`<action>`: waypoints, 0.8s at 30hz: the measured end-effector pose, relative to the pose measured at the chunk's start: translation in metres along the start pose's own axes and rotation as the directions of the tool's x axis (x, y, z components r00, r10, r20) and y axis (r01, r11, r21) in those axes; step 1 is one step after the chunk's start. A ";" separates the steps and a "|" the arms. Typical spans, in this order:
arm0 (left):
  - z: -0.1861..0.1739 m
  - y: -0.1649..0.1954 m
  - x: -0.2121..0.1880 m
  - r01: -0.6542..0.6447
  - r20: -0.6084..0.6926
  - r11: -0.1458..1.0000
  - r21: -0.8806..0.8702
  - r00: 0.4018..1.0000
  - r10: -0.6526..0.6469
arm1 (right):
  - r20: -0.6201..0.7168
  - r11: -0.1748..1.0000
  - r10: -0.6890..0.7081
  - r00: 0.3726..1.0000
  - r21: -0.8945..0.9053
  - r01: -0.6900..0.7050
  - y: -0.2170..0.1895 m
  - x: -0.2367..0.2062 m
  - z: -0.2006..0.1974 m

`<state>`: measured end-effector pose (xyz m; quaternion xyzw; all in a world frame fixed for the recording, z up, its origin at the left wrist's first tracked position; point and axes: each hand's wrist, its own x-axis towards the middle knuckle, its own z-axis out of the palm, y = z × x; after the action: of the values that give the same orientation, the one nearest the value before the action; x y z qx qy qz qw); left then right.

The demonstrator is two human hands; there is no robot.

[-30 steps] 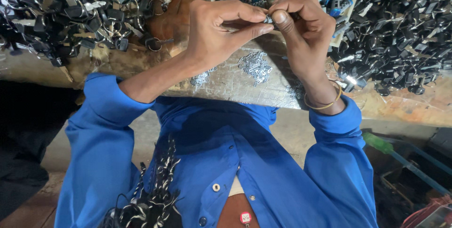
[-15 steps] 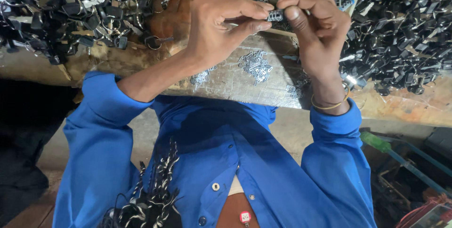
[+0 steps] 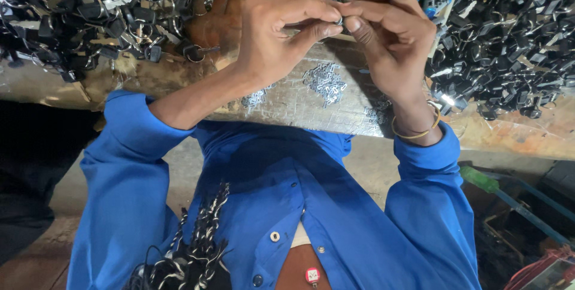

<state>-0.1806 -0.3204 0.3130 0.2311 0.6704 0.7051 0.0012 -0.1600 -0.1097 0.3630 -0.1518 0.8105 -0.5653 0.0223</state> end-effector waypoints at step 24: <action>0.002 -0.003 0.000 0.017 0.012 0.998 -0.052 1.000 -0.016 | 0.074 0.907 -0.174 0.982 -0.376 0.189 -0.011 0.007 -0.026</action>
<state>-0.1805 -0.3179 0.3104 0.2298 0.6535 0.7210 0.0170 -0.1699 -0.0916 0.3832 -0.2388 0.8866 -0.3936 -0.0448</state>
